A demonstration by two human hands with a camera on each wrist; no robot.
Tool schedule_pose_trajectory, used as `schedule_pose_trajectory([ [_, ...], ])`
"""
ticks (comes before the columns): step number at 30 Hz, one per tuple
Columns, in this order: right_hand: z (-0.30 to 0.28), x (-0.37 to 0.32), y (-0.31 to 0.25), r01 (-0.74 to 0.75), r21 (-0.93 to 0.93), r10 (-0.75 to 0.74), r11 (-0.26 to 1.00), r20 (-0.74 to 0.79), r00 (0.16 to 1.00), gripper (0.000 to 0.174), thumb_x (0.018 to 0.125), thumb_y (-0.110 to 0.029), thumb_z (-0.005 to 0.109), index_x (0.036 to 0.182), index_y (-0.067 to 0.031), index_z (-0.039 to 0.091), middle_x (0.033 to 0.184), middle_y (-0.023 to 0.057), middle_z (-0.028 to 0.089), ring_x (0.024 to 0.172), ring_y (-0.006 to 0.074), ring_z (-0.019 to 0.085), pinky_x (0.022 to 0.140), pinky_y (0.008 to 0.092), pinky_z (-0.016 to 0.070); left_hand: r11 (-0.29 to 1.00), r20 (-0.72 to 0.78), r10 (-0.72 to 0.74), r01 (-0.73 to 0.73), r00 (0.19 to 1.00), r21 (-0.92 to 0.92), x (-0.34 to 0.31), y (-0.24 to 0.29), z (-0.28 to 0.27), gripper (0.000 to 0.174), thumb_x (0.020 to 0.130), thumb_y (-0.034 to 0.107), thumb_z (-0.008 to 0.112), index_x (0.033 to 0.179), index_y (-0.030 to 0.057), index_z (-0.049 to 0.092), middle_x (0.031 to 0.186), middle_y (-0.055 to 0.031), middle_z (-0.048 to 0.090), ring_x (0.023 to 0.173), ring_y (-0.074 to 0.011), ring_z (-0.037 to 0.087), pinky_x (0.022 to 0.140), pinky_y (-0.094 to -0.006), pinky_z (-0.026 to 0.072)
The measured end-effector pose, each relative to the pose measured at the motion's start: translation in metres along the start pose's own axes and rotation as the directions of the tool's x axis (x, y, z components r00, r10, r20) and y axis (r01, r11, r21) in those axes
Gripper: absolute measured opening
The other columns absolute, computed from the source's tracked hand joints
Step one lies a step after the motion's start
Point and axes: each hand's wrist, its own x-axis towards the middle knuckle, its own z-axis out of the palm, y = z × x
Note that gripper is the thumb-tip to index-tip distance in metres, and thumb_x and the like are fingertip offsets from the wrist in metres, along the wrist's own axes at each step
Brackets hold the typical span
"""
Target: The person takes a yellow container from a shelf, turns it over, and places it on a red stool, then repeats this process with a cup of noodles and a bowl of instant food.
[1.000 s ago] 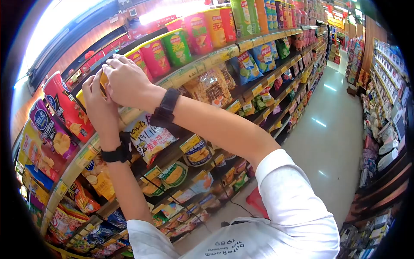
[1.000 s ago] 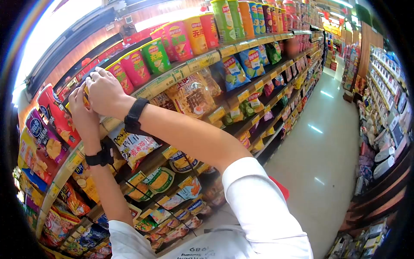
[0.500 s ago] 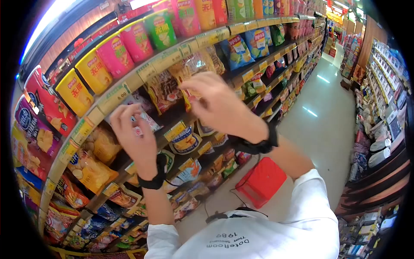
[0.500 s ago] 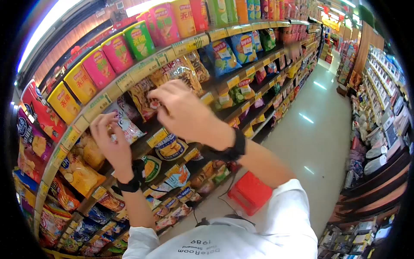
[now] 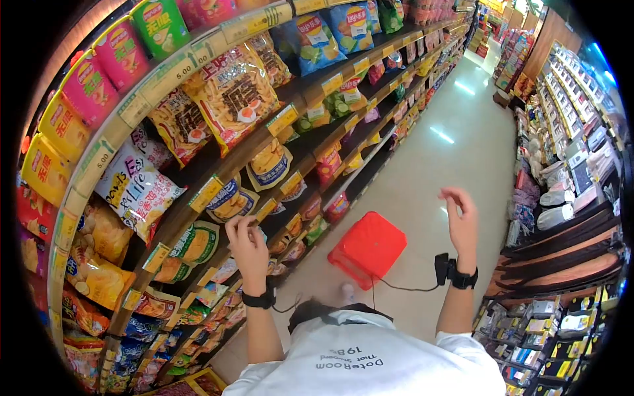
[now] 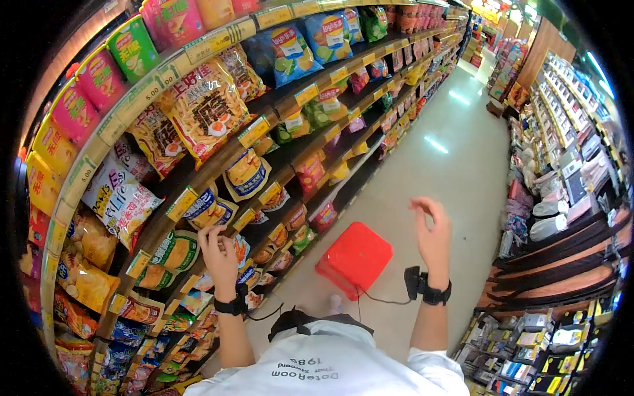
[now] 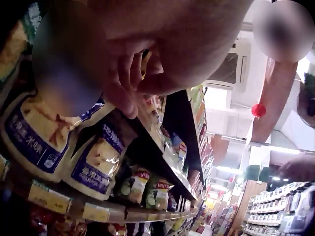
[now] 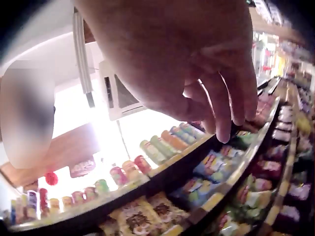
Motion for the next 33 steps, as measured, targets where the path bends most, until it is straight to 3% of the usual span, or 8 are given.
schedule_pose_trajectory([
  [4, -0.015, -0.039, 0.029, -0.208, -0.125, 0.195, 0.97, -0.112, 0.974, 0.015, 0.094, 0.001, 0.054, 0.105, 0.0007, 0.065, 0.095, 0.0092, 0.07, 0.093, 0.0186, 0.067, 0.085, 0.0309, 0.0499, 0.999, 0.061, -0.024, 0.025, 0.998, -0.02, -0.006, -0.011, 0.008, 0.016, 0.097, 0.001, 0.05, 0.109, 0.0043, 0.059, 0.118, -0.0111, 0.049, 0.077, -0.022, 0.06, 0.063, -0.0314, 0.0506],
  [9, -0.021, -0.083, 0.03, -0.21, -0.152, 0.169, 0.966, -0.248, 0.954, 0.014, 0.094, 0.0, 0.055, 0.103, -0.0007, 0.065, 0.093, 0.0082, 0.07, 0.091, 0.0184, 0.066, 0.084, 0.0314, 0.0497, 0.985, 0.111, 0.019, 0.0, 0.994, -0.172, 0.016, -0.021, 0.02, 0.023, 0.089, -0.007, 0.052, 0.109, 0.0027, 0.06, 0.115, -0.0118, 0.051, 0.078, -0.0238, 0.058, 0.063, -0.0314, 0.0494],
  [17, -0.029, -0.121, -0.02, -0.223, -0.266, 0.138, 0.938, -0.302, 0.943, 0.011, 0.091, 0.0, 0.058, 0.099, -0.0023, 0.066, 0.093, 0.0088, 0.068, 0.093, 0.0233, 0.064, 0.085, 0.0335, 0.0491, 0.947, 0.248, 0.2, -0.121, 0.948, -0.298, 0.023, -0.002, 0.063, 0.018, 0.092, -0.006, 0.05, 0.107, 0.0005, 0.058, 0.112, -0.0113, 0.048, 0.077, -0.0198, 0.054, 0.063, -0.0306, 0.049],
  [18, -0.029, -0.124, -0.022, -0.24, -0.232, 0.163, 0.942, -0.307, 0.938, 0.012, 0.09, 0.0, 0.059, 0.099, -0.0026, 0.066, 0.094, 0.009, 0.068, 0.095, 0.0244, 0.064, 0.087, 0.0345, 0.0487, 0.94, 0.279, 0.148, -0.047, 0.949, -0.338, 0.019, 0.012, 0.062, 0.022, 0.087, -0.006, 0.053, 0.107, 0.003, 0.059, 0.111, -0.0151, 0.052, 0.091, -0.034, 0.06, 0.072, -0.0384, 0.0525],
  [20, -0.031, -0.127, -0.03, -0.151, -0.354, 0.032, 0.923, -0.32, 0.947, 0.013, 0.088, -0.001, 0.06, 0.099, -0.0035, 0.066, 0.099, 0.0097, 0.067, 0.103, 0.0277, 0.06, 0.093, 0.0382, 0.046, 0.924, 0.299, 0.203, -0.081, 0.932, -0.374, 0.013, 0.017, 0.072, 0.02, 0.088, -0.005, 0.054, 0.106, 0.0028, 0.059, 0.11, -0.0151, 0.052, 0.093, -0.0343, 0.061, 0.074, -0.0379, 0.0529],
  [25, -0.04, -0.134, -0.017, -0.105, -0.447, -0.046, 0.889, -0.315, 0.948, 0.018, 0.084, -0.003, 0.062, 0.101, -0.0045, 0.065, 0.11, 0.0104, 0.064, 0.116, 0.0321, 0.052, 0.103, 0.044, 0.0392, 0.918, 0.325, 0.292, -0.168, 0.9, -0.359, 0.02, 0.039, 0.082, 0.016, 0.09, -0.002, 0.056, 0.103, 0.0034, 0.06, 0.11, -0.0135, 0.053, 0.087, -0.0326, 0.064, 0.071, -0.0382, 0.0543],
  [28, -0.047, -0.125, -0.004, -0.097, -0.458, -0.058, 0.884, -0.313, 0.948, 0.019, 0.083, -0.002, 0.062, 0.102, -0.0044, 0.065, 0.112, 0.01, 0.063, 0.117, 0.0319, 0.051, 0.103, 0.0441, 0.0389, 0.922, 0.397, 0.251, -0.093, 0.883, -0.375, 0.024, 0.048, 0.095, 0.018, 0.088, -0.007, 0.054, 0.104, 0.001, 0.059, 0.114, -0.0139, 0.051, 0.089, -0.0316, 0.059, 0.071, -0.0371, 0.0514],
  [33, -0.073, -0.107, 0.029, -0.124, -0.419, -0.027, 0.9, -0.337, 0.941, 0.019, 0.082, 0.0, 0.062, 0.1, -0.0059, 0.065, 0.11, 0.0095, 0.063, 0.118, 0.0324, 0.05, 0.103, 0.044, 0.0392, 0.924, 0.341, 0.348, -0.259, 0.873, -0.282, 0.015, 0.082, 0.141, 0.017, 0.088, -0.007, 0.054, 0.102, 0.0012, 0.06, 0.11, -0.0143, 0.051, 0.084, -0.0303, 0.061, 0.071, -0.0366, 0.0502],
])
